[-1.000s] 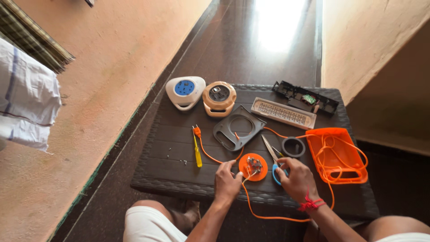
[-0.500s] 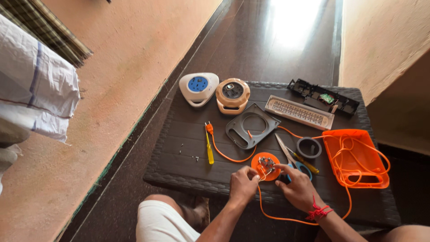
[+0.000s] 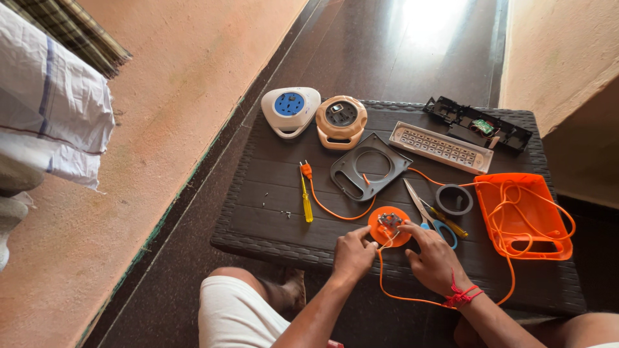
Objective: The person reassembles an orange extension cord reel by cutting a wire with scissors and then placing internal electrical components back into the plastic housing.
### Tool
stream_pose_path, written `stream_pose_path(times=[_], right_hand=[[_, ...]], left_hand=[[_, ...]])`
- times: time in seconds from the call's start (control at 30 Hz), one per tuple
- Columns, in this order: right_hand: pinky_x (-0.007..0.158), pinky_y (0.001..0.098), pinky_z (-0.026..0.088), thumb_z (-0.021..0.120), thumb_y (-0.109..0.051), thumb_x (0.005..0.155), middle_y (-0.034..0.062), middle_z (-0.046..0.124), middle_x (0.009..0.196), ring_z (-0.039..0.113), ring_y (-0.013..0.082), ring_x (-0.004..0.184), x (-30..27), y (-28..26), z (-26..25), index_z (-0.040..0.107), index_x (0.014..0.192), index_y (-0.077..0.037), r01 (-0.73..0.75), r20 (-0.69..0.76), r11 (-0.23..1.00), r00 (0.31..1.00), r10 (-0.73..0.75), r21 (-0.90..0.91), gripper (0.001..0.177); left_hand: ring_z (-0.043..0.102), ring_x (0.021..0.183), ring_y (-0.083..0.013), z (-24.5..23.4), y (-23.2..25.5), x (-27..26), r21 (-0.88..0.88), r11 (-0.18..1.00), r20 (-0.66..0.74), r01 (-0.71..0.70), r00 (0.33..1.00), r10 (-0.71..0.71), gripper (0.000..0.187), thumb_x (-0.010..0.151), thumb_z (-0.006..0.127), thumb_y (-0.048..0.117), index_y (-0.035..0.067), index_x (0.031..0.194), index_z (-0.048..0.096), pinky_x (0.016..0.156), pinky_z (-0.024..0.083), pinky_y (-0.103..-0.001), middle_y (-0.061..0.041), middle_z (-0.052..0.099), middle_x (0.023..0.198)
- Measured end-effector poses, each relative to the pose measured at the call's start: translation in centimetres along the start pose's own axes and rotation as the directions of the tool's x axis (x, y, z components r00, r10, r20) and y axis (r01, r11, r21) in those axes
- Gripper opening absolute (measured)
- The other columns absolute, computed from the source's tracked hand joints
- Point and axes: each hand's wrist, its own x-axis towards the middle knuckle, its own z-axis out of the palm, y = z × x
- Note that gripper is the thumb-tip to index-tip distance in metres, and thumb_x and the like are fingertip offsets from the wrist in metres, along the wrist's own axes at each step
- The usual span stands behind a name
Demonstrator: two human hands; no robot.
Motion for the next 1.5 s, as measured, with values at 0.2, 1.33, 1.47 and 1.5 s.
stream_pose_path(times=[0.2, 1.33, 1.47, 1.5], right_hand=[[0.113, 0.0438, 0.041, 0.063, 0.006, 0.072, 0.0172, 0.052, 0.149, 0.052, 0.0359, 0.134, -0.1, 1.5, 1.1, 0.059, 0.127, -0.010, 0.027, -0.021, 0.998, 0.999, -0.029, -0.060, 0.057], [0.092, 0.0416, 0.056, 0.074, -0.011, 0.072, 0.0093, 0.073, 0.115, 0.069, 0.0316, 0.108, 4.5, -7.7, 9.9, 0.067, 0.114, -0.010, 0.176, -0.060, 0.982, 0.982, -0.181, -0.073, 0.043], [0.084, 0.0450, 0.055, 0.078, -0.018, 0.070, 0.0121, 0.068, 0.104, 0.067, 0.0350, 0.103, 7.8, -11.0, 12.0, 0.063, 0.117, -0.013, 0.165, 0.008, 0.986, 0.986, -0.165, -0.037, 0.050], [0.083, 0.0461, 0.054, 0.078, -0.019, 0.069, 0.0132, 0.066, 0.105, 0.065, 0.0357, 0.103, 8.6, -11.2, 12.8, 0.060, 0.120, -0.013, 0.168, 0.002, 0.984, 0.986, -0.168, -0.059, 0.054]], left_hand=[[0.075, 0.092, -0.0277, -0.5, 2.1, -1.5, 0.092, 0.993, 0.036, 0.073, 0.996, -0.076, 0.036, 0.086, 0.076, 0.027, 0.012, 0.119, 0.077, 0.087, 0.059, -0.041, -0.012, 0.078, 0.097], [0.059, 0.129, -0.0359, -11.9, 1.9, -1.7, -0.034, 0.945, 0.056, 0.325, 0.945, -0.323, 0.050, 0.089, 0.057, 0.021, 0.006, 0.137, 0.057, 0.109, 0.047, -0.044, -0.020, 0.062, 0.135], [0.059, 0.128, -0.0378, -12.1, 0.6, -1.6, 0.131, 0.963, -0.011, 0.236, 0.971, -0.237, 0.046, 0.092, 0.058, 0.023, 0.000, 0.131, 0.062, 0.107, 0.048, -0.045, -0.023, 0.060, 0.137], [0.059, 0.127, -0.0371, -12.2, 0.4, -1.7, 0.166, 0.962, -0.033, 0.217, 0.976, -0.215, 0.045, 0.092, 0.058, 0.023, -0.001, 0.129, 0.064, 0.107, 0.048, -0.045, -0.023, 0.059, 0.138]])
